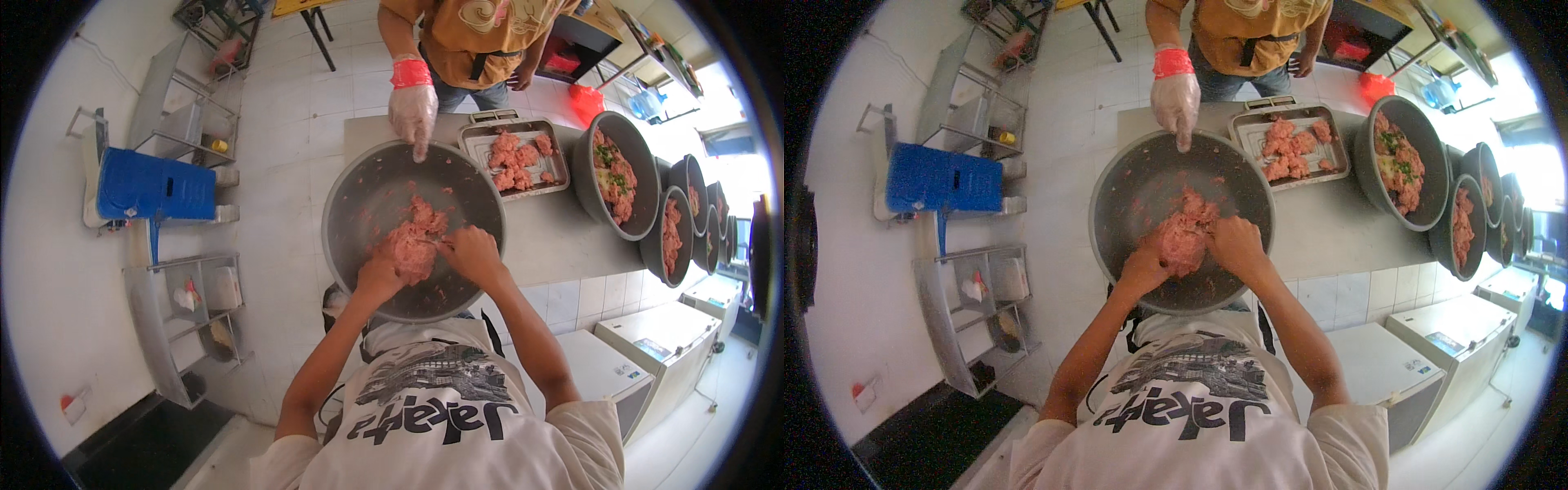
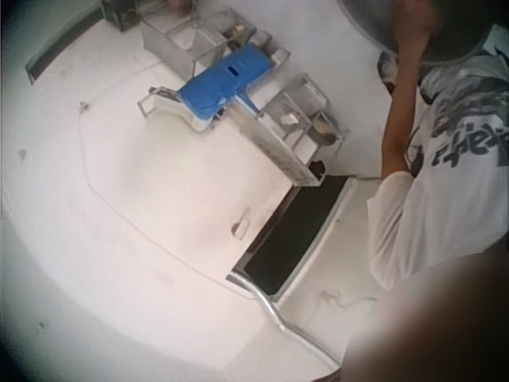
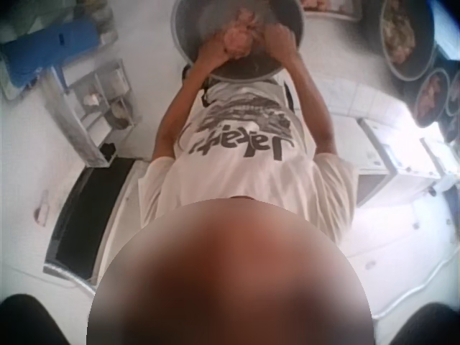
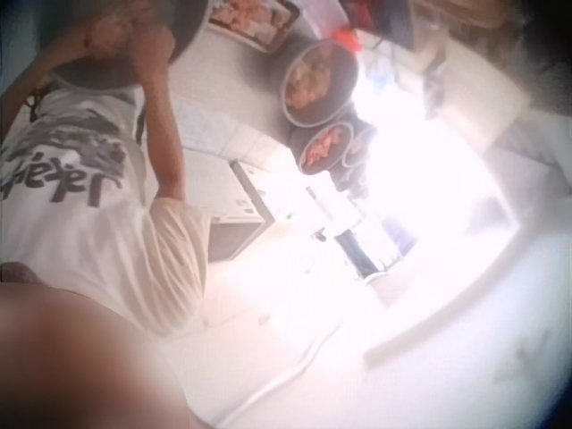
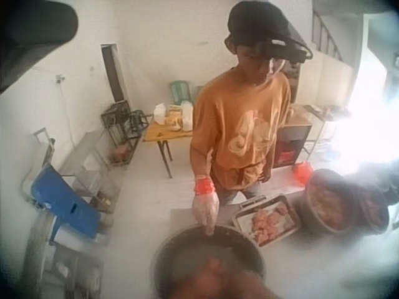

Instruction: The person mixes ground meat in a large metal bowl using both hands. Another person in a yellow shirt stands nearby and occasionally places portions of the mixed meat into a metal tray. The person continues to knead and combine the meat throughout the clip.

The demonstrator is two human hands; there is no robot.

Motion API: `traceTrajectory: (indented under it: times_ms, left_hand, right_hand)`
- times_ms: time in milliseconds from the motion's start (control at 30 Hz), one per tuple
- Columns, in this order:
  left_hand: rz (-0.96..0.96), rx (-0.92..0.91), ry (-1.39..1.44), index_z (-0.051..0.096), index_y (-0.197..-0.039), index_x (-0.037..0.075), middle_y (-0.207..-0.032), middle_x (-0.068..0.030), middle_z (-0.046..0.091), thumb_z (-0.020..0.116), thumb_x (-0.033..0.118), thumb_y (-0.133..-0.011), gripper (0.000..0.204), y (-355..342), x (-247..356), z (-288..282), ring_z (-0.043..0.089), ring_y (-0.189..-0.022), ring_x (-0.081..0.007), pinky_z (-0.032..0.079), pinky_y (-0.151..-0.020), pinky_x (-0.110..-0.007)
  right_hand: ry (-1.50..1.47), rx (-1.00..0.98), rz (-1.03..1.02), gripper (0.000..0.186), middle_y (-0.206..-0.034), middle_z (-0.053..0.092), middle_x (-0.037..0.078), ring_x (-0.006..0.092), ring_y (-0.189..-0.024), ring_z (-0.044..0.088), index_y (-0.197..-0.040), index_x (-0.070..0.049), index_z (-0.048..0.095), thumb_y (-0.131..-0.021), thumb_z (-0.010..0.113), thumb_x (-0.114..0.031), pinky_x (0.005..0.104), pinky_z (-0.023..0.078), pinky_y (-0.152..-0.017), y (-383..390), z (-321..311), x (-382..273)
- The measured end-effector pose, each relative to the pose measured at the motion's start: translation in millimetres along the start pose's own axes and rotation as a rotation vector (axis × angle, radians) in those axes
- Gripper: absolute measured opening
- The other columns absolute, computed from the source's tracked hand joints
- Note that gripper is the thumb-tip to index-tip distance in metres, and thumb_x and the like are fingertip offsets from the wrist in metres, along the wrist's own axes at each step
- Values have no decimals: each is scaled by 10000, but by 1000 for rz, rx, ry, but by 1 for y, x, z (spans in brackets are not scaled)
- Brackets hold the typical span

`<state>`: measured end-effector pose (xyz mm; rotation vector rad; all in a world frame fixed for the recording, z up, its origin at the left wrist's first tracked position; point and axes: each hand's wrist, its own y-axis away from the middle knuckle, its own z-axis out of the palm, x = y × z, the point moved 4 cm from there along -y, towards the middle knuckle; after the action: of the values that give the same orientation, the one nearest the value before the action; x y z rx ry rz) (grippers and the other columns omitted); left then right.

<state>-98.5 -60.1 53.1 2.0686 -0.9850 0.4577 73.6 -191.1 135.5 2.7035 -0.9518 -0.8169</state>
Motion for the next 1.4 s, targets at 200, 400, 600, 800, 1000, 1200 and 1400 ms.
traceTrajectory:
  times_ms: [200, 400, 600, 800, 1000, 1200, 1400]
  left_hand:
    - [-22, 195, -2, 405, -1478, 104, -1366, -204, 567, 772, 400, -831, 801, -7, 11, 26, 564, -1228, -449, 497, -1001, -510]
    - [-130, 222, -171, 418, -1456, 118, -1273, -225, 620, 728, 265, -863, 685, -20, -10, 33, 675, -1032, -457, 573, -863, -520]
    - [-4, 182, -282, 360, -1485, 126, -1326, -247, 592, 742, 236, -846, 753, -28, -19, 19, 673, -1043, -452, 590, -836, -509]
    - [33, 392, -300, 318, -1497, 93, -1462, -270, 411, 773, 420, -821, 878, -16, 6, 37, 416, -1371, -458, 385, -1103, -593]
    - [-136, 266, -234, 332, -1480, 84, -1487, -223, 376, 739, 473, -854, 842, -40, -8, 63, 315, -1430, -489, 303, -1140, -655]
    - [62, 172, -534, 328, -1531, 121, -1554, -113, 326, 750, 379, -852, 839, -19, -5, 33, 289, -1458, -437, 418, -1086, -600]
    - [26, 298, -242, 274, -1558, 71, -1475, -257, 357, 826, 364, -759, 1014, -21, 5, 27, 342, -1378, -493, 346, -1129, -582]
  right_hand:
    - [319, -34, -283, 181, -846, 736, 203, 378, -817, 743, -843, -49, 767, -842, 665, -199, 496, 592, -718, -60, -9, -51]
    - [454, -135, -378, 133, -887, 750, 189, 366, -863, 754, -867, -47, 775, -814, 675, -119, 483, 603, -730, -79, -17, -84]
    - [437, -177, -367, 170, -959, 740, 224, 382, -935, 741, -926, -23, 765, -838, 654, -117, 501, 601, -754, -73, -32, -82]
    - [310, -149, -255, 197, -930, 727, 257, 419, -925, 732, -910, -2, 754, -855, 627, -143, 527, 591, -779, -60, -21, -55]
    - [192, -149, -76, 207, -931, 720, 263, 432, -936, 714, -911, -47, 769, -845, 657, -209, 512, 573, -843, -50, -2, -25]
    - [129, -99, -4, 213, -904, 721, 245, 432, -925, 703, -897, -92, 794, -849, 672, -260, 507, 564, -857, -45, 12, 4]
    - [-1, -250, -72, 323, -1009, 700, 294, 473, -1004, 676, -956, -25, 764, -853, 661, -314, 538, 549, -892, -67, 53, 35]
